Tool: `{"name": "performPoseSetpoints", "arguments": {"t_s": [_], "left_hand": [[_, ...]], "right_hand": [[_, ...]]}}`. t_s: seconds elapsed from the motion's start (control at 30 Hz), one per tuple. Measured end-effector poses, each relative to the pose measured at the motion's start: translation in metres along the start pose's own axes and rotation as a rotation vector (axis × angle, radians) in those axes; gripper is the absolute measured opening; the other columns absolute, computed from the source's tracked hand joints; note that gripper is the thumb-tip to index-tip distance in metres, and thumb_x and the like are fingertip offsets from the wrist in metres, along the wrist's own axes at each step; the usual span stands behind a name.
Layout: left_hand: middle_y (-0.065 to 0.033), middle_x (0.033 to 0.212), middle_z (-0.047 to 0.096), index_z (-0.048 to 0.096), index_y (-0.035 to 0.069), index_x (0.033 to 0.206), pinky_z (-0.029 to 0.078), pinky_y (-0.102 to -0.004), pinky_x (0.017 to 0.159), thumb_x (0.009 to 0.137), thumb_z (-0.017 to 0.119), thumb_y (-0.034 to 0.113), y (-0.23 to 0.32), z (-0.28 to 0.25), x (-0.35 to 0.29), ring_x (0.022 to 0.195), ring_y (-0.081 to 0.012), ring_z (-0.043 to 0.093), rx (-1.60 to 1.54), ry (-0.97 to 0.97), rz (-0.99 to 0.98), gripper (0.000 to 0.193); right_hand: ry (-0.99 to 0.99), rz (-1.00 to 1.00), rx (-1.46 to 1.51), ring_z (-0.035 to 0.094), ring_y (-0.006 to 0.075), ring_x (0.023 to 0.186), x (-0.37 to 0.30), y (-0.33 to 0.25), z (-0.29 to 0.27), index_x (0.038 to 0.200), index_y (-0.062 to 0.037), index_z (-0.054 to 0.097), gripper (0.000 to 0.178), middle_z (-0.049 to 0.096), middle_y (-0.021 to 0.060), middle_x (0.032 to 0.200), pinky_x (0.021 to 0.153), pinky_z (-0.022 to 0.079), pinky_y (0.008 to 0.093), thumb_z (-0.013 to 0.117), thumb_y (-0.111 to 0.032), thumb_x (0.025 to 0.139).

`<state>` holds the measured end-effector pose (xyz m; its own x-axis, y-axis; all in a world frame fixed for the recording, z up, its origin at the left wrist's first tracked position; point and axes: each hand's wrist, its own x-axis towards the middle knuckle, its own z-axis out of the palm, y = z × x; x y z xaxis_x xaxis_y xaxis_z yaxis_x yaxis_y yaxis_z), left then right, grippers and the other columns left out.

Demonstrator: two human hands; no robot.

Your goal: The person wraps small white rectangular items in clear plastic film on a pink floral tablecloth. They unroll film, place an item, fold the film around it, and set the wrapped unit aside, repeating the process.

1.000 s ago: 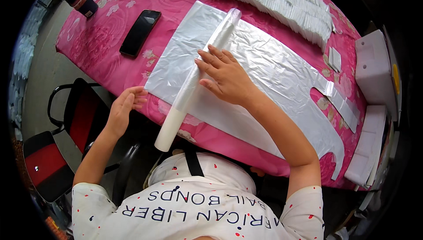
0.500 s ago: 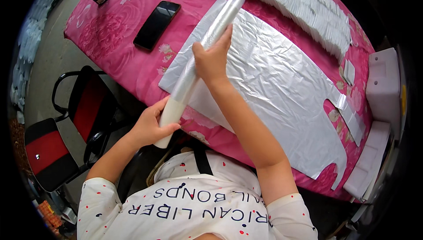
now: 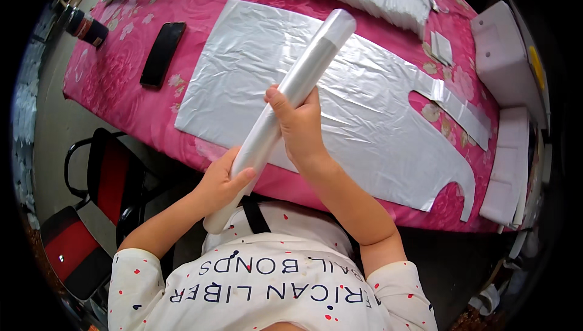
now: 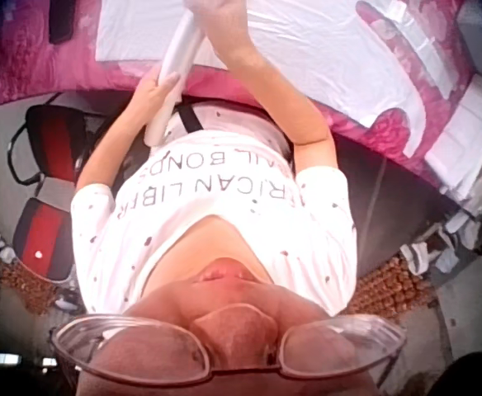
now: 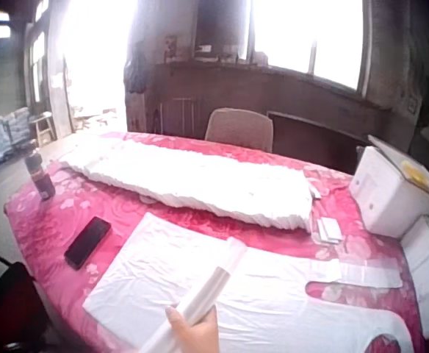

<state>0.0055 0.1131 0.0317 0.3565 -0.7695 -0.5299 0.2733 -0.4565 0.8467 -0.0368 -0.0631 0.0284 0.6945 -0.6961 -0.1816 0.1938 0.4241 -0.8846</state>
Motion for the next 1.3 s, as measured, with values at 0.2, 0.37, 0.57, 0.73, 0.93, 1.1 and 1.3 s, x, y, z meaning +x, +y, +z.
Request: {"name": "performPoseSetpoints", "arguments": {"t_s": [0.2,0.37,0.57,0.73,0.93,1.1,1.3], "left_hand": [[-0.0066,0.068,0.056,0.052,0.000,0.110,0.046,-0.0263,0.050,0.071,0.066,0.058,-0.015,0.001,-0.003,0.053,-0.0132,0.055,-0.272,-0.451,-0.359,0.071],[-0.0065,0.063,0.054,0.053,-0.004,0.109,0.043,-0.0245,0.047,0.067,0.066,0.061,-0.025,0.006,-0.004,0.049,-0.0131,0.053,-0.295,-0.548,-0.453,0.078],[-0.0075,0.061,0.053,0.053,-0.005,0.108,0.043,-0.0254,0.046,0.067,0.066,0.060,-0.031,0.005,-0.005,0.049,-0.0144,0.053,-0.376,-0.550,-0.481,0.078],[-0.0079,0.061,0.053,0.053,-0.005,0.109,0.043,-0.0264,0.046,0.068,0.066,0.059,-0.031,0.005,-0.006,0.047,-0.0148,0.053,-0.405,-0.543,-0.512,0.077],[-0.0077,0.063,0.054,0.052,-0.005,0.112,0.043,-0.0262,0.048,0.068,0.066,0.058,-0.031,0.004,-0.003,0.049,-0.0142,0.052,-0.385,-0.582,-0.488,0.078],[-0.0075,0.069,0.057,0.052,-0.004,0.114,0.045,-0.0254,0.056,0.071,0.069,0.049,-0.026,-0.003,-0.002,0.059,-0.0133,0.056,-0.292,-0.598,-0.536,0.071],[-0.0084,0.091,0.063,0.052,-0.001,0.115,0.048,-0.0265,0.073,0.075,0.072,0.032,-0.014,-0.029,-0.003,0.082,-0.0135,0.059,-0.070,-0.734,-0.595,0.056]], "right_hand": [[0.125,0.008,-0.118,0.058,0.0165,0.086,0.019,-0.026,-0.107,0.118,0.0027,0.038,0.053,0.057,0.0095,0.096,0.072,0.049,0.0280,0.069,-0.019,0.080],[0.301,-0.097,-0.332,0.052,0.0041,0.073,0.030,-0.078,-0.201,0.106,-0.0062,0.058,0.024,0.061,0.0001,0.096,0.064,0.041,0.0169,0.055,-0.023,0.089],[-0.036,0.077,-0.513,0.052,0.0058,0.072,0.015,-0.081,-0.196,0.101,-0.0042,0.061,0.024,0.062,-0.0002,0.090,0.063,0.042,0.0196,0.060,-0.024,0.086],[-0.188,0.173,-0.613,0.050,0.0035,0.067,0.018,-0.079,-0.174,0.096,-0.0047,0.062,0.019,0.060,-0.0019,0.080,0.059,0.040,0.0189,0.060,-0.021,0.087],[-0.229,0.119,-0.753,0.048,0.0033,0.062,0.022,-0.078,-0.177,0.084,-0.0027,0.063,0.012,0.057,-0.0032,0.069,0.054,0.038,0.0193,0.063,-0.015,0.084],[0.086,-0.236,-0.930,0.049,0.0042,0.061,0.045,-0.097,-0.247,0.086,-0.0005,0.063,0.014,0.058,-0.0027,0.070,0.052,0.040,0.0203,0.061,-0.014,0.085],[0.577,-0.294,-1.188,0.057,0.0103,0.065,0.047,-0.156,-0.388,0.091,0.0013,0.064,0.023,0.065,0.0057,0.076,0.061,0.046,0.0263,0.060,-0.021,0.085]]}}
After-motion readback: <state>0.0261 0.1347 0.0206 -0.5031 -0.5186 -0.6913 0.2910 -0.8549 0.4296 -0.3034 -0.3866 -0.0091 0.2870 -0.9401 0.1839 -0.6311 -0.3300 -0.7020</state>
